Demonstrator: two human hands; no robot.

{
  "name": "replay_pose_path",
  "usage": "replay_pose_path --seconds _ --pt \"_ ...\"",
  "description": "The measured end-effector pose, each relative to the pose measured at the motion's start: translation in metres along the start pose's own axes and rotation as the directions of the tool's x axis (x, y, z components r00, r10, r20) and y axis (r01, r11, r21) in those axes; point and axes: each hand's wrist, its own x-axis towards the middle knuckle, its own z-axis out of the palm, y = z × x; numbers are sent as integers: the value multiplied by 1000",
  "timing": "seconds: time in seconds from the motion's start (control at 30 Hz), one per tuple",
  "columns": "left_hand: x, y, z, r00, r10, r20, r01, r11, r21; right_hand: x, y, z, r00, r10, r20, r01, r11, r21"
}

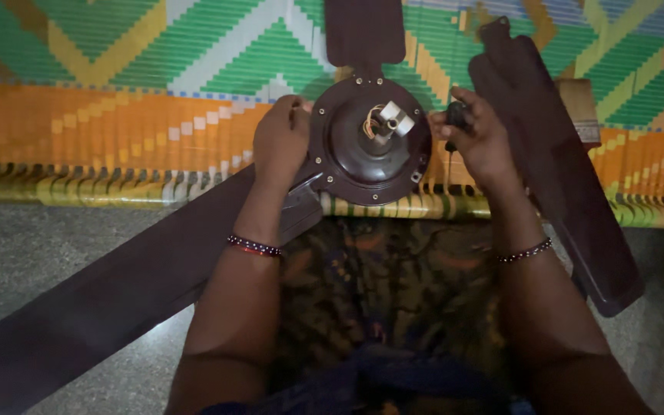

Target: The person uses a screwdriver to loosen and remove screws from the central hub of a ceiling fan, then detaches one fan blade and sets it aside on the work surface.

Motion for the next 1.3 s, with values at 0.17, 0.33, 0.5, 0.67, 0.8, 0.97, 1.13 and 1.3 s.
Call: replay_pose_path --seconds 0.17,0.33,0.5,0.67,0.8,0.97,1.13,1.3 --pt "2 -2 2 996 -30 -81 18 989 -146 -4 -1 0 999 -34 -14 33 998 -54" --pt "1 -1 5 991 -67 -113 45 981 -191 -10 -9 8 963 -259 -74 252 963 -95" --pt "7 -7 8 979 -101 -175 12 892 -452 -43 -43 26 912 -357 -204 363 932 -6" --pt "1 11 4 970 7 -244 -169 743 -648 -72 -77 54 870 -446 -210 450 893 -31" --pt "-19 50 -13 934 341 -101 -321 683 -657 -83 -102 81 854 -471 -224 463 882 -88" --pt "-49 100 -33 752 451 480 -112 805 -582 -92 -130 108 873 -444 -202 440 896 -67" --pt "-66 103 -47 837 428 342 -222 836 -502 -100 -125 86 881 -471 -42 462 876 -140" --pt "-68 63 -46 971 202 -124 -237 816 -527 -129 -71 2 944 -24 330 312 397 -863"
